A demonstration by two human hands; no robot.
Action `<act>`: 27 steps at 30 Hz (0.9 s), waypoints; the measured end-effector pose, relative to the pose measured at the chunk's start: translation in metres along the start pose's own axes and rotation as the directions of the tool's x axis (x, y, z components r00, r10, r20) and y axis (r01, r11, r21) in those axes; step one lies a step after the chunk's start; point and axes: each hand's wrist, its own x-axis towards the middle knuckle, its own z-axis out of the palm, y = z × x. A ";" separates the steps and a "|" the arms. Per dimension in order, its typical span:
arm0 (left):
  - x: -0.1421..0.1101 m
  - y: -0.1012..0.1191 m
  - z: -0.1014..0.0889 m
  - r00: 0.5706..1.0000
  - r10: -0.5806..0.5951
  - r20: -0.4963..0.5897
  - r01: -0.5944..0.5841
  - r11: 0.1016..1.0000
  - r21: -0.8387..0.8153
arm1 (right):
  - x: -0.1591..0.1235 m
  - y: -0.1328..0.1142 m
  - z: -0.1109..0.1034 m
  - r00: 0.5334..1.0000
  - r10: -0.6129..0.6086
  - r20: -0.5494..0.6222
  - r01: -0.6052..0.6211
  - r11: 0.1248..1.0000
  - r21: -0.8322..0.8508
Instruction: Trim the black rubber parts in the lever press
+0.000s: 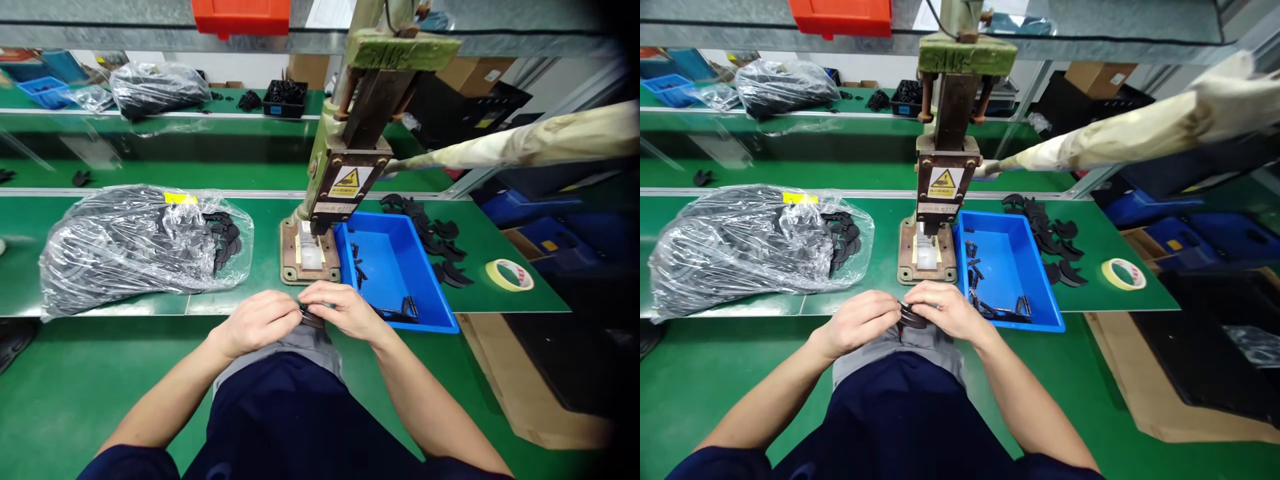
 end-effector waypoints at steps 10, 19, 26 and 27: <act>0.006 -0.001 -0.002 1.000 -0.003 0.023 0.005 0.995 -0.103 | 0.009 -0.002 -0.016 0.979 -0.054 0.195 0.046 0.998 0.044; -0.001 0.001 0.020 0.668 -0.736 -0.107 0.580 0.606 -0.545 | 0.003 -0.001 -0.007 0.984 -0.114 -0.133 0.100 0.989 -0.109; 0.008 0.014 0.038 0.506 -0.852 0.139 0.706 0.315 -0.635 | 0.002 0.005 0.011 0.920 -0.072 -0.385 0.036 0.994 -0.100; 0.008 0.014 0.040 0.503 -0.859 0.090 0.716 0.356 -0.601 | 0.001 0.004 0.013 0.901 -0.033 -0.433 0.000 0.997 -0.078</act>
